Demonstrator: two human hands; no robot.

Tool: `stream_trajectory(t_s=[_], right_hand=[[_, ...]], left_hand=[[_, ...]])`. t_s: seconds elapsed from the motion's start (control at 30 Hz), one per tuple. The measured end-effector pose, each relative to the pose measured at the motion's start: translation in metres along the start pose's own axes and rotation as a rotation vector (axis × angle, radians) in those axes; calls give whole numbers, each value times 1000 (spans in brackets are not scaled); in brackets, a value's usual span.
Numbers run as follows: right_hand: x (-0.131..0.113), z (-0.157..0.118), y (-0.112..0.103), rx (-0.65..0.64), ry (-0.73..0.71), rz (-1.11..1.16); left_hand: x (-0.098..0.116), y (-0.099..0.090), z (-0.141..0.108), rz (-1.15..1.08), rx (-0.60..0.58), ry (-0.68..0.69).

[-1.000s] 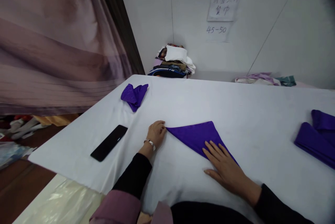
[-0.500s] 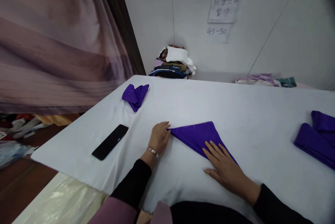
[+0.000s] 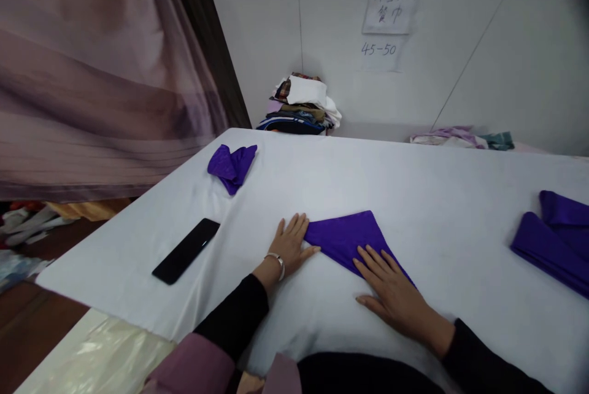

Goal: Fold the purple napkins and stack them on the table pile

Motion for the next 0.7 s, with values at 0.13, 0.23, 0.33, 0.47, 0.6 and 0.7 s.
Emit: stream_trajectory(t_s=[0.13, 0.23, 0.33, 0.47, 0.6, 0.7], right_hand=[[0, 1, -2, -5, 9, 32], [0, 1, -3, -19, 25, 68], [1, 2, -5, -42, 49, 109], [0, 3, -8, -59, 60, 153], [1, 4, -10, -53, 78, 182], [2, 4, -10, -58, 85, 203]], left_hand=[[-21, -2, 7, 23, -10, -138], [-37, -7, 13, 39, -12, -236], [-50, -16, 14, 29, 49, -382], [-14, -34, 6, 18, 285, -218], [70, -24, -10, -49, 230, 331], [103, -12, -14, -79, 123, 436]])
Point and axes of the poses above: each hand's wrist, its own z-axis towards the middle knuckle, its own y-axis out of the palm, x = y × z, the point moved 7 cm from there along z, towards the middle knuckle, and after that the axes turned 1 degree about -z, right-handed, at the moved point
